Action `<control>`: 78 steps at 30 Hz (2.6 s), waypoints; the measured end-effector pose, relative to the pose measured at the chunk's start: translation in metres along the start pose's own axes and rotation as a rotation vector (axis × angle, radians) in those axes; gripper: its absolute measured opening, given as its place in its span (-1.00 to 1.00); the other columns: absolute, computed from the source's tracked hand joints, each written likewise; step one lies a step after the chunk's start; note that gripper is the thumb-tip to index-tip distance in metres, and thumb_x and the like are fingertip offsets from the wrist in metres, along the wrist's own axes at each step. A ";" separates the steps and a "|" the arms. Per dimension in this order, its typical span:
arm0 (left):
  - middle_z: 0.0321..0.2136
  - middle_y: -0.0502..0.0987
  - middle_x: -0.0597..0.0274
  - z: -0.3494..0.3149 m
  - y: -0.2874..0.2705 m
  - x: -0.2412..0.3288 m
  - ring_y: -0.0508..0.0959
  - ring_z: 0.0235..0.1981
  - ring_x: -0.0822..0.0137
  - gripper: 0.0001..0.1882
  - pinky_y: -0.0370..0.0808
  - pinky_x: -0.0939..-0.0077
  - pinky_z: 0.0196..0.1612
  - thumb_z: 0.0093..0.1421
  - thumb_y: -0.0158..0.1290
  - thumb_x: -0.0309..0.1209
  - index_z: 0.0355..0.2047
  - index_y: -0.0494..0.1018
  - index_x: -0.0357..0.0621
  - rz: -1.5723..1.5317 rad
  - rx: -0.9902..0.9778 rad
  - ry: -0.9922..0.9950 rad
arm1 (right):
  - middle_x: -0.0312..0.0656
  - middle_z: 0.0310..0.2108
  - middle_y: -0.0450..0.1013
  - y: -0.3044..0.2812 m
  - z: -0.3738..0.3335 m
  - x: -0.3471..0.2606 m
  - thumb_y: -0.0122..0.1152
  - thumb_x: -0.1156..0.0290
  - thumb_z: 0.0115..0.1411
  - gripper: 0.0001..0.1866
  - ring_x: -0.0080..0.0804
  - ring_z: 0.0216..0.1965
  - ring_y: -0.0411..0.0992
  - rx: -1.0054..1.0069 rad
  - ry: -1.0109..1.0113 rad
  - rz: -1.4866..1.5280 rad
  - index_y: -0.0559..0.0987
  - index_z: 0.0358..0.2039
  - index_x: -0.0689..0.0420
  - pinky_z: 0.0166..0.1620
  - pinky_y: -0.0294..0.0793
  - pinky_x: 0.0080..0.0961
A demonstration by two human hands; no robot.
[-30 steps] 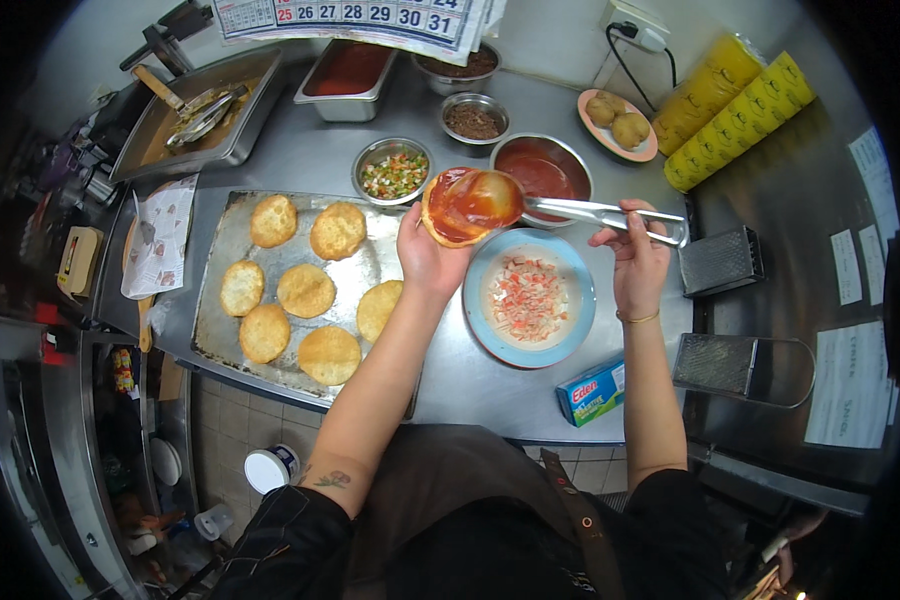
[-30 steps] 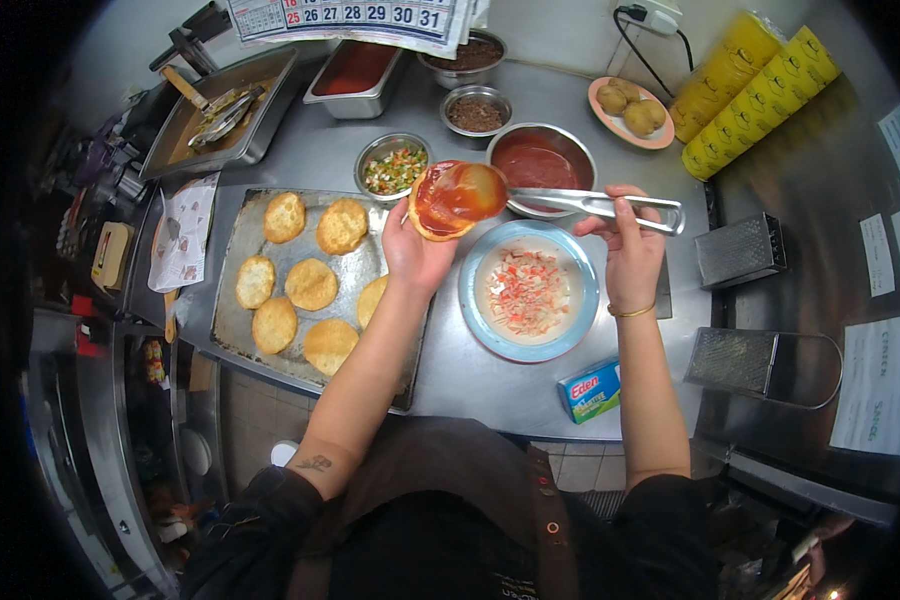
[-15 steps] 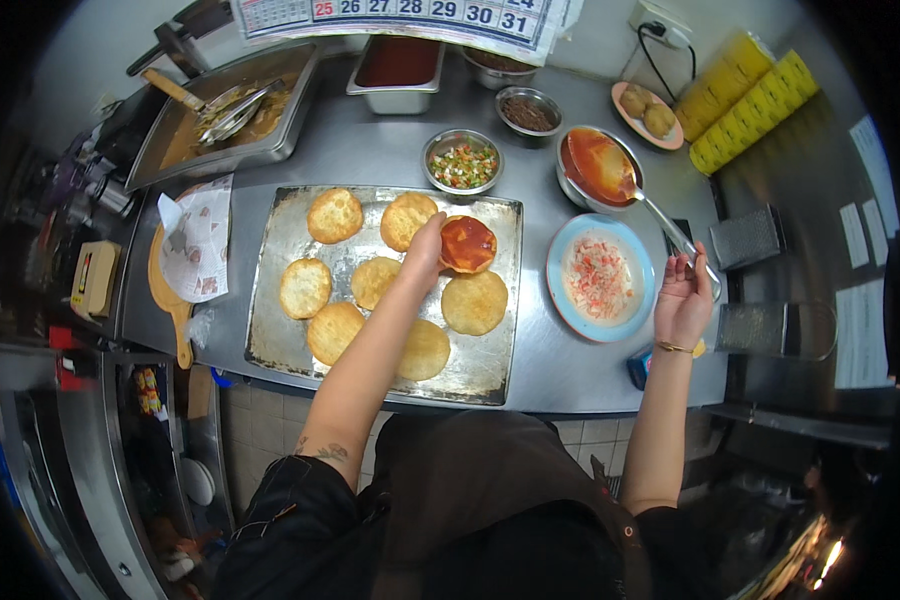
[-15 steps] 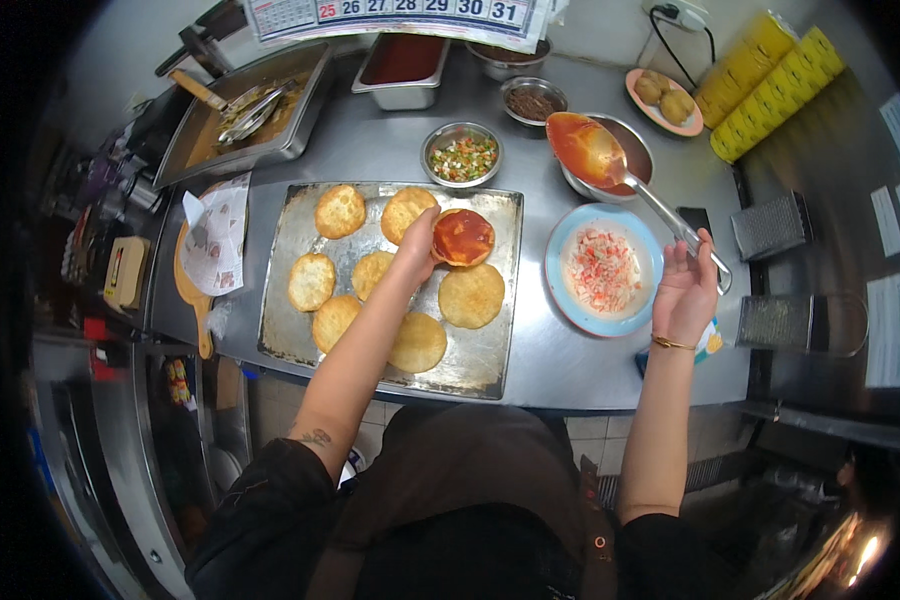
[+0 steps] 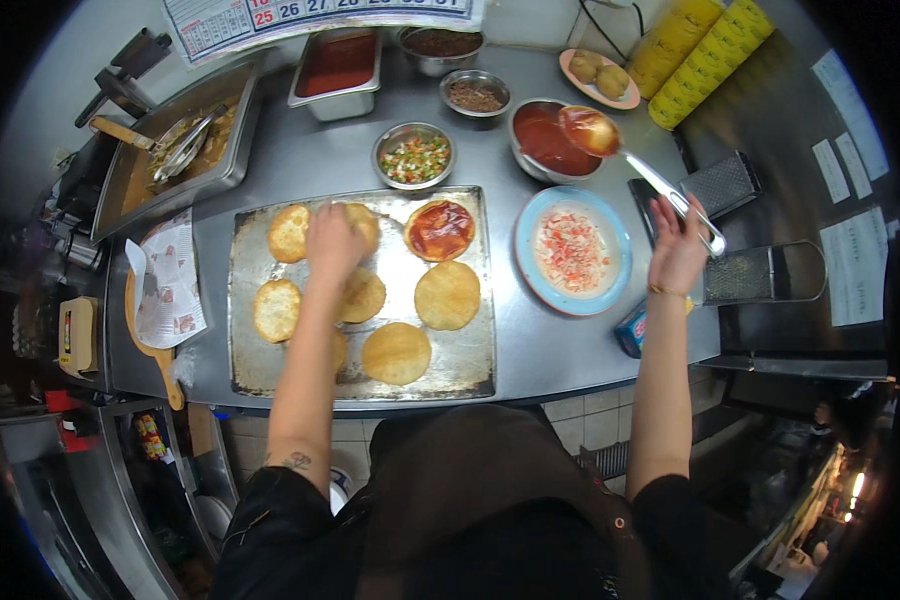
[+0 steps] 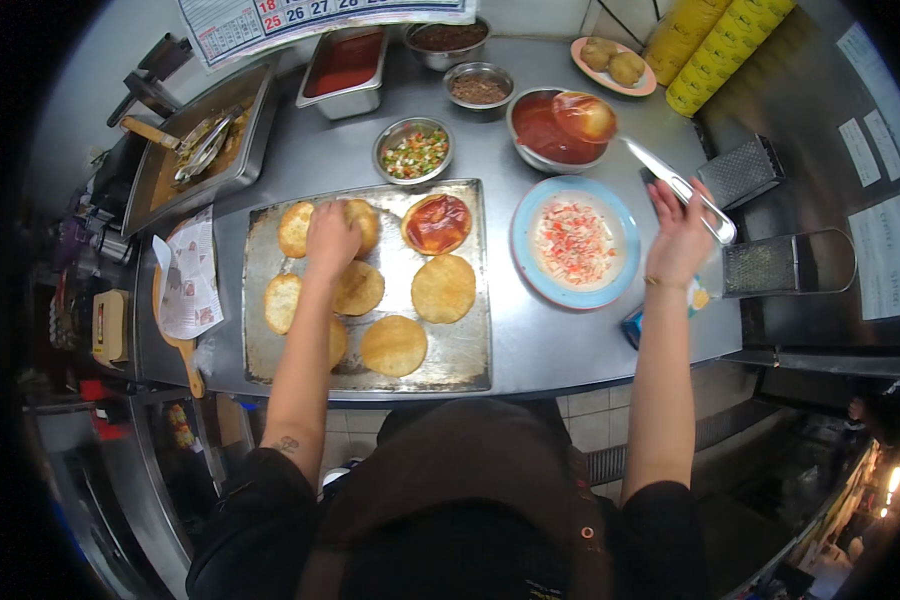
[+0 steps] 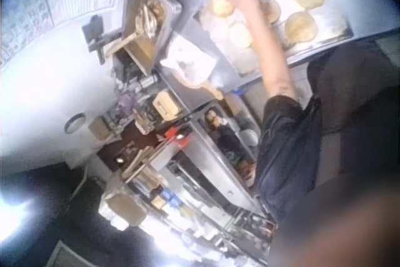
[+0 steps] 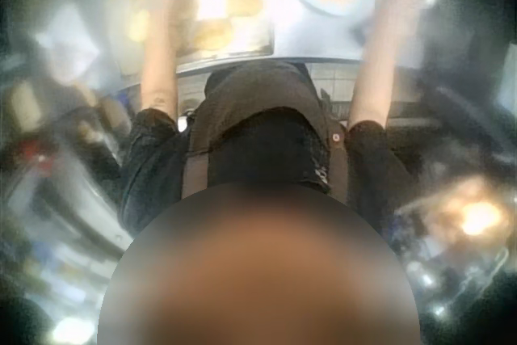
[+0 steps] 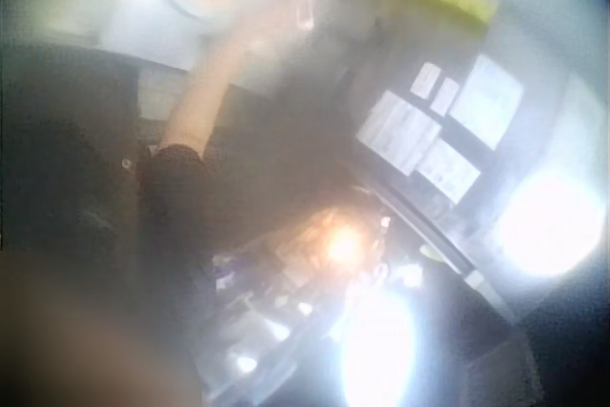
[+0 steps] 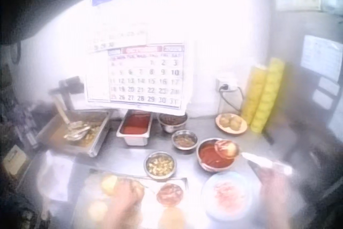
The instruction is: The person spreads tomato sauce onto small round dough bases using a ladle, then sprinkles chopped vegetables and shredded cheese on top. The prepared items remain on a metal baking tray.
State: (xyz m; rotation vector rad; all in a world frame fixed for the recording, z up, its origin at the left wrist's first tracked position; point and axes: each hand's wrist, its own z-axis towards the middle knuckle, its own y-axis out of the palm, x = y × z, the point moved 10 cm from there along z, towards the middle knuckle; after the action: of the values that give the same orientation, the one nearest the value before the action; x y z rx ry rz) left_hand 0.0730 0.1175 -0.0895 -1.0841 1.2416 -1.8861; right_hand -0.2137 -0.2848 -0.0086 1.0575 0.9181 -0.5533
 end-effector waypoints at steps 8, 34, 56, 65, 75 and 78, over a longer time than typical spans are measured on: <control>-0.08 0.34 0.02 0.008 -0.003 0.004 0.28 0.00 0.06 -0.44 0.23 0.20 0.05 -0.13 0.08 -0.34 -0.06 0.29 -0.23 0.106 -0.114 0.039 | -0.04 -0.37 0.42 0.042 0.065 0.080 -0.10 0.45 0.26 -0.81 -0.30 -0.45 0.52 -0.305 0.001 -0.283 0.36 -0.19 0.30 -0.37 0.56 -0.52; 0.05 0.24 -0.19 0.033 0.070 0.266 0.33 0.05 -0.06 -0.54 0.42 0.05 0.01 0.23 -0.43 -0.35 0.07 0.06 -0.41 -2.164 -0.098 -0.422 | -0.12 -0.22 0.38 0.071 0.083 -0.012 -0.08 0.43 0.26 -0.80 -0.35 -0.41 0.50 -0.724 0.047 -0.109 0.38 -0.17 0.27 -0.26 0.54 -0.47; 0.08 0.21 -0.21 0.027 0.059 0.272 0.28 0.10 -0.06 -0.52 0.35 0.05 0.09 0.24 -0.50 -0.36 0.10 0.04 -0.42 -2.342 -0.190 -0.459 | -0.05 -0.45 0.44 0.037 0.091 0.046 -0.09 0.38 0.24 -0.74 -0.34 -0.45 0.50 -0.485 0.400 0.048 0.31 -0.14 0.29 -0.27 0.54 -0.37; 0.05 0.23 -0.24 0.023 0.065 0.254 0.33 0.05 -0.08 -0.54 0.38 0.05 0.05 0.25 -0.51 -0.38 0.08 0.03 -0.46 -2.193 -0.163 -0.520 | -0.09 -0.43 0.43 0.058 0.098 0.005 -0.11 0.39 0.26 -0.79 -0.34 -0.46 0.51 -0.549 0.145 -0.092 0.35 -0.17 0.26 -0.30 0.52 -0.42; -0.01 0.29 -0.16 0.021 0.066 0.246 0.38 0.01 0.04 -0.59 0.45 0.11 -0.02 0.28 -0.46 -0.37 0.03 0.10 -0.42 -2.086 -0.098 -0.596 | -0.12 -0.35 0.40 0.054 0.075 0.013 -0.12 0.39 0.28 -0.78 -0.36 -0.45 0.50 -0.607 0.172 -0.064 0.35 -0.16 0.26 -0.30 0.51 -0.49; -0.01 0.28 -0.22 0.022 0.064 0.246 0.38 0.00 -0.04 -0.58 0.42 0.08 0.01 0.27 -0.48 -0.38 0.02 0.08 -0.46 -2.079 -0.065 -0.611 | -0.13 -0.33 0.39 0.053 0.077 0.003 -0.12 0.40 0.28 -0.78 -0.37 -0.44 0.50 -0.585 0.103 -0.090 0.35 -0.15 0.27 -0.30 0.52 -0.50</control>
State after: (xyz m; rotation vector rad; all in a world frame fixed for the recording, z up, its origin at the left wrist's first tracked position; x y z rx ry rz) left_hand -0.0182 -0.1199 -0.0721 -3.2130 -0.7734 -2.0026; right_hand -0.1428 -0.3331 0.0297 0.5201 1.1328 -0.2739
